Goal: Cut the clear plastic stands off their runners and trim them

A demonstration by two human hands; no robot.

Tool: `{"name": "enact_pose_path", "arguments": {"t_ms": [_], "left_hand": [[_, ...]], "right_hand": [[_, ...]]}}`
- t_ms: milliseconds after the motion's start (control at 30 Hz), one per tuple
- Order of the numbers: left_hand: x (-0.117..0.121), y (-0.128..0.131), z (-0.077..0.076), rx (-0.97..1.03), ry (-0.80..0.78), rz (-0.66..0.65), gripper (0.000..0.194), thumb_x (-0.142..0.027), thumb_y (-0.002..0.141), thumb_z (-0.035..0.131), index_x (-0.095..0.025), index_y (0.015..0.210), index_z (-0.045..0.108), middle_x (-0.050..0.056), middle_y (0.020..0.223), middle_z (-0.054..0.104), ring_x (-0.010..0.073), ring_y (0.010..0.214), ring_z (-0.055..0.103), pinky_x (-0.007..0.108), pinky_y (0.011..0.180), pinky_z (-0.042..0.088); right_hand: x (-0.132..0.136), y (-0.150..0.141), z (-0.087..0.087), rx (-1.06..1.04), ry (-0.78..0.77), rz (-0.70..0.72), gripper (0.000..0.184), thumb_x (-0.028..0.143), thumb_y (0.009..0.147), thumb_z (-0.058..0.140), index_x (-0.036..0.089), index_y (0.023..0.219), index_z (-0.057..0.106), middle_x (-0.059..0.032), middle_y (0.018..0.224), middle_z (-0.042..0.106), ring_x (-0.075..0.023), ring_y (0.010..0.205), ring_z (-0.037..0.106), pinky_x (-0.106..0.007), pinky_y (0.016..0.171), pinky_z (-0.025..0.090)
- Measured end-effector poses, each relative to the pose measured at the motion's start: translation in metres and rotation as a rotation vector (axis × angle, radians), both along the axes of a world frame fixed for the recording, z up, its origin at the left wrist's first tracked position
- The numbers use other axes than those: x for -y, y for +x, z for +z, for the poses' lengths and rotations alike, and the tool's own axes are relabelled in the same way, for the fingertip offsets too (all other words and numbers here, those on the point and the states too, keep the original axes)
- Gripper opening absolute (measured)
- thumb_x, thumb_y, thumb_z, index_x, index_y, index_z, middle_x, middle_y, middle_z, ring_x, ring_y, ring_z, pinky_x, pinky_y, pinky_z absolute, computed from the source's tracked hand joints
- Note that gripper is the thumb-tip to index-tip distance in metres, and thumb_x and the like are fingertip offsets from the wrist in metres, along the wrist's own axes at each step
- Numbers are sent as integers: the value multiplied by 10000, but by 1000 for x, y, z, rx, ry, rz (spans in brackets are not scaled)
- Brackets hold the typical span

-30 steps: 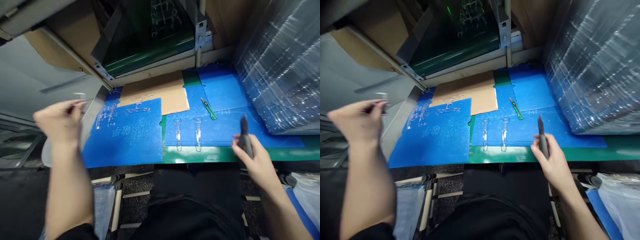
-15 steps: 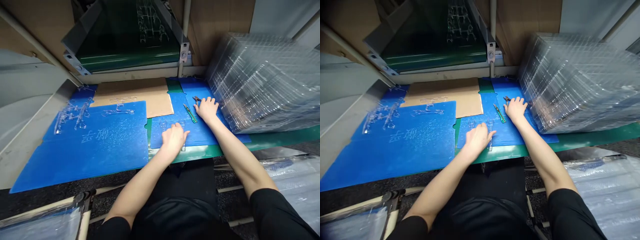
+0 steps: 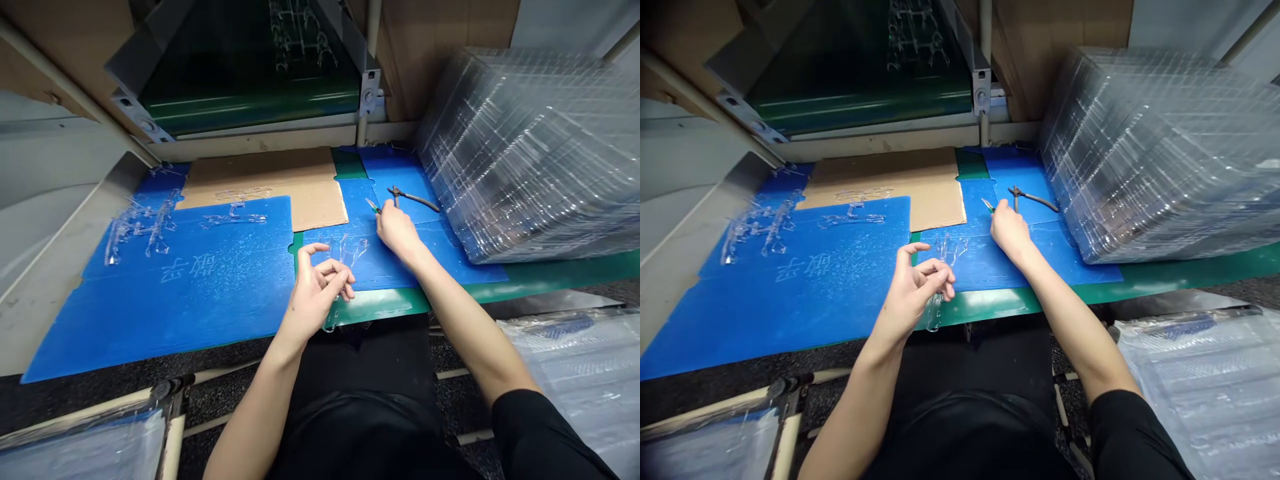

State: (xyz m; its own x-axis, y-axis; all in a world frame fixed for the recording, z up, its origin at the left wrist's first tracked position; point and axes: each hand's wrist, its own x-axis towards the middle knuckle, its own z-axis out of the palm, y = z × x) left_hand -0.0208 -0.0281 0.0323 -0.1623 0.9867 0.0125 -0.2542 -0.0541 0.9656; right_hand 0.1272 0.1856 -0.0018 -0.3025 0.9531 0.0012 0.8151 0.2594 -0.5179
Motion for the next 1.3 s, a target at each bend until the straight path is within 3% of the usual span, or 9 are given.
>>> {"name": "enact_pose_path", "arguments": {"t_ms": [100, 200, 300, 467, 567, 700, 900, 1067, 1300], "left_hand": [[15, -15, 1, 187, -89, -71, 593, -300, 915, 835, -219, 1390, 489, -27, 844, 671, 104, 609, 597, 217, 549, 468], [24, -25, -2, 216, -95, -119, 358, -395, 979, 785, -167, 1231, 673, -32, 761, 559, 79, 598, 490, 215, 549, 400], [34, -29, -4, 38, -21, -72, 319, -493, 1061, 680, -188, 1147, 715, -47, 675, 491, 85, 590, 443, 227, 569, 374], [50, -34, 0, -308, 3, -17, 138, -346, 1104, 639, -218, 1054, 620, -10, 810, 685, 109, 694, 648, 250, 673, 488], [51, -40, -2, -419, 115, 15, 36, -287, 1146, 531, -253, 1148, 542, -19, 880, 679, 113, 724, 662, 262, 705, 521], [51, -48, -5, -695, 245, 68, 261, -208, 1137, 505, -260, 1389, 544, -8, 902, 635, 140, 843, 662, 300, 833, 530], [56, -45, -2, -921, 392, 11, 186, -154, 1099, 515, -207, 1217, 649, 70, 1009, 715, 204, 955, 666, 367, 879, 499], [51, -38, -12, -992, 568, 68, 73, -256, 1079, 629, -215, 1093, 687, 39, 861, 727, 180, 747, 598, 369, 757, 427], [50, -28, -11, -1033, 580, 97, 187, -119, 1026, 683, -197, 1190, 725, 63, 1001, 808, 189, 876, 725, 348, 798, 491]], "right_hand": [[33, 17, 10, -234, -125, 95, 250, 313, 1163, 386, 149, 1293, 523, -117, 996, 731, -220, 805, 701, -382, 790, 591], [77, 33, 18, -454, -235, 180, 266, 369, 1165, 303, 214, 1196, 517, -23, 837, 649, -176, 676, 623, -304, 650, 530], [116, 43, 20, -605, -283, 206, 306, 464, 1159, 358, 230, 1151, 555, 5, 805, 581, -164, 681, 580, -298, 660, 492], [154, 47, 18, -686, -348, 212, 335, 536, 1166, 422, 245, 1182, 587, 12, 849, 559, -155, 693, 526, -297, 660, 442], [165, 47, 20, -625, -293, 219, 328, 531, 1171, 433, 266, 1321, 554, -3, 944, 572, -153, 703, 502, -294, 650, 424], [176, 48, 29, -456, -100, 320, 239, 428, 1182, 451, 251, 1280, 577, -13, 935, 625, -166, 719, 554, -314, 699, 449], [191, 53, 48, -342, 145, 479, 173, 228, 1164, 478, 219, 1273, 611, -73, 1068, 705, -223, 929, 692, -350, 799, 515], [202, 61, 62, -235, 235, 493, 160, 205, 1144, 523, 186, 1242, 648, -66, 978, 677, -203, 797, 662, -342, 710, 504], [210, 67, 66, -162, 291, 509, 176, 228, 1138, 555, 176, 1268, 663, -62, 980, 707, -191, 761, 688, -337, 655, 494]]}}
